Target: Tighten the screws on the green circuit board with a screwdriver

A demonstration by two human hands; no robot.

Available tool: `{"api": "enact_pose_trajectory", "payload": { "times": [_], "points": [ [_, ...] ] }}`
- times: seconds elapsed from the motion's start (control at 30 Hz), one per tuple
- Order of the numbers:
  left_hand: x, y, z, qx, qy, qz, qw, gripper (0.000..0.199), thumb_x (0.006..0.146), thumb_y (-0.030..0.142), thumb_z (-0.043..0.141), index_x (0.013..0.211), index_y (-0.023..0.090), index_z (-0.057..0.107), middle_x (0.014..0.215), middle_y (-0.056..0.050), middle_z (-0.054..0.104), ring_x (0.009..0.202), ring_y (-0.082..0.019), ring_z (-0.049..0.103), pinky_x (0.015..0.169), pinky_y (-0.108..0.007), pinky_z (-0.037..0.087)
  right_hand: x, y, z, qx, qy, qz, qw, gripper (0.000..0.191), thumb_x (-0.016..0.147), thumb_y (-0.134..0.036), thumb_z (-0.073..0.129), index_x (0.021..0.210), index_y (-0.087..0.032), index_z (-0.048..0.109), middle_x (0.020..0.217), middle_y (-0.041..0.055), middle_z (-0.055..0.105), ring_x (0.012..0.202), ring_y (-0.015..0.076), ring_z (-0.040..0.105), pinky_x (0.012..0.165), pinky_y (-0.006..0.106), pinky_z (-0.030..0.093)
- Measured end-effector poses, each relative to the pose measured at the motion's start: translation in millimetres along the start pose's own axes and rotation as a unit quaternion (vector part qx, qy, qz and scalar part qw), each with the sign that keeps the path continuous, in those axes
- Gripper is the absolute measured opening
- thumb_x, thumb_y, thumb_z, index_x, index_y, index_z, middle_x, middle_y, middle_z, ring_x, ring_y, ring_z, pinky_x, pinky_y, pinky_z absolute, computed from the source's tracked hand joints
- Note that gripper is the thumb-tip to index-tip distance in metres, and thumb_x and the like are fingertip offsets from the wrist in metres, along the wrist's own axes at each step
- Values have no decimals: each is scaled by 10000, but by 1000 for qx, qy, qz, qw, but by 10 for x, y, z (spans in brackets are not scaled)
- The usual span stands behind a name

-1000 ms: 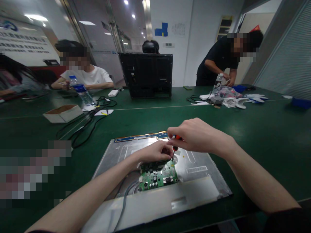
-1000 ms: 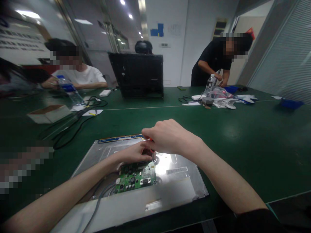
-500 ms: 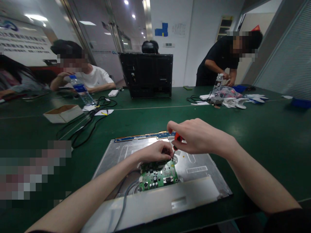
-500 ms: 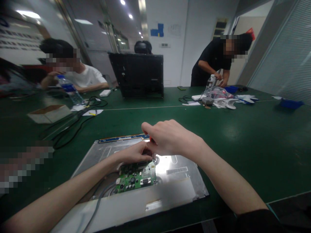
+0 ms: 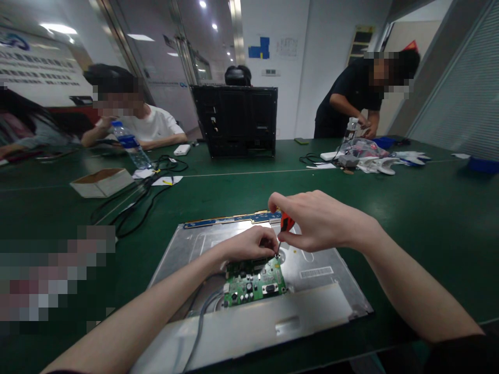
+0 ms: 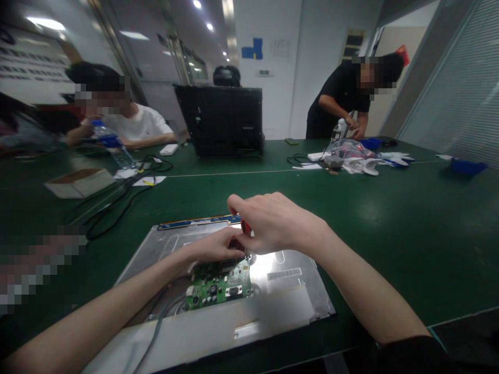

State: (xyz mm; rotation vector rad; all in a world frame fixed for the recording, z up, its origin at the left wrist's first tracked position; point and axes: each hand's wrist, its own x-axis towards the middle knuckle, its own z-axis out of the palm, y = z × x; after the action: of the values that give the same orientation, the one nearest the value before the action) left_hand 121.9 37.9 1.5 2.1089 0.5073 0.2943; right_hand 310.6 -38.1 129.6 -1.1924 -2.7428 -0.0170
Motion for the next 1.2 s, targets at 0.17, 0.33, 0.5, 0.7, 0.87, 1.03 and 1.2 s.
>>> {"api": "enact_pose_trajectory", "payload": {
  "times": [0.17,0.33,0.5,0.7,0.87,1.03,1.2],
  "points": [
    [-5,11,5,-7,-5,-2,1000,27,742,144,628,756,159,645,705,20,609,663,-133,554,626,-218,425,20,5,7,-55,-2,52,997,337,941,-499,424,1057,-198,520,690,23,636,517,142,481,487,259,212],
    [-8,-3,-8,-9,-5,-2,1000,35,735,160,651,769,157,660,717,14,614,681,-140,549,624,-222,417,-8,13,-10,-7,-6,7,1000,304,881,-391,528,1099,-185,477,795,28,661,573,137,510,511,250,255],
    [-12,4,-1,-23,-15,-2,1000,73,749,185,646,817,158,642,759,5,625,709,-151,571,644,-233,440,-4,10,11,-40,5,18,999,395,890,-514,498,1118,-191,478,717,20,638,523,142,490,480,251,221],
    [-6,24,0,-17,-4,-8,1000,54,729,189,657,759,155,628,719,14,597,668,-142,544,615,-229,418,1,-16,-3,-6,7,-21,1000,328,846,-331,553,1123,-182,462,783,13,657,573,137,513,491,247,249],
    [-4,42,-11,-12,-6,-5,1000,27,719,161,636,738,162,617,710,24,593,686,-142,546,642,-230,415,17,-47,0,-69,8,22,997,363,902,-515,474,1044,-185,529,683,23,642,510,145,489,469,257,202],
    [-4,5,-1,-9,-5,-10,1000,37,698,131,627,726,154,623,688,24,588,632,-127,522,580,-213,392,10,-52,-4,-41,4,3,999,245,869,-342,534,1055,-186,499,754,17,662,545,137,507,476,249,223],
    [-8,16,-4,-16,-10,-4,1000,21,721,162,624,742,162,618,697,24,587,651,-134,533,599,-219,404,12,-42,4,-42,10,4,999,331,877,-457,537,1071,-192,499,758,24,663,552,144,517,474,250,223]
  ]
}}
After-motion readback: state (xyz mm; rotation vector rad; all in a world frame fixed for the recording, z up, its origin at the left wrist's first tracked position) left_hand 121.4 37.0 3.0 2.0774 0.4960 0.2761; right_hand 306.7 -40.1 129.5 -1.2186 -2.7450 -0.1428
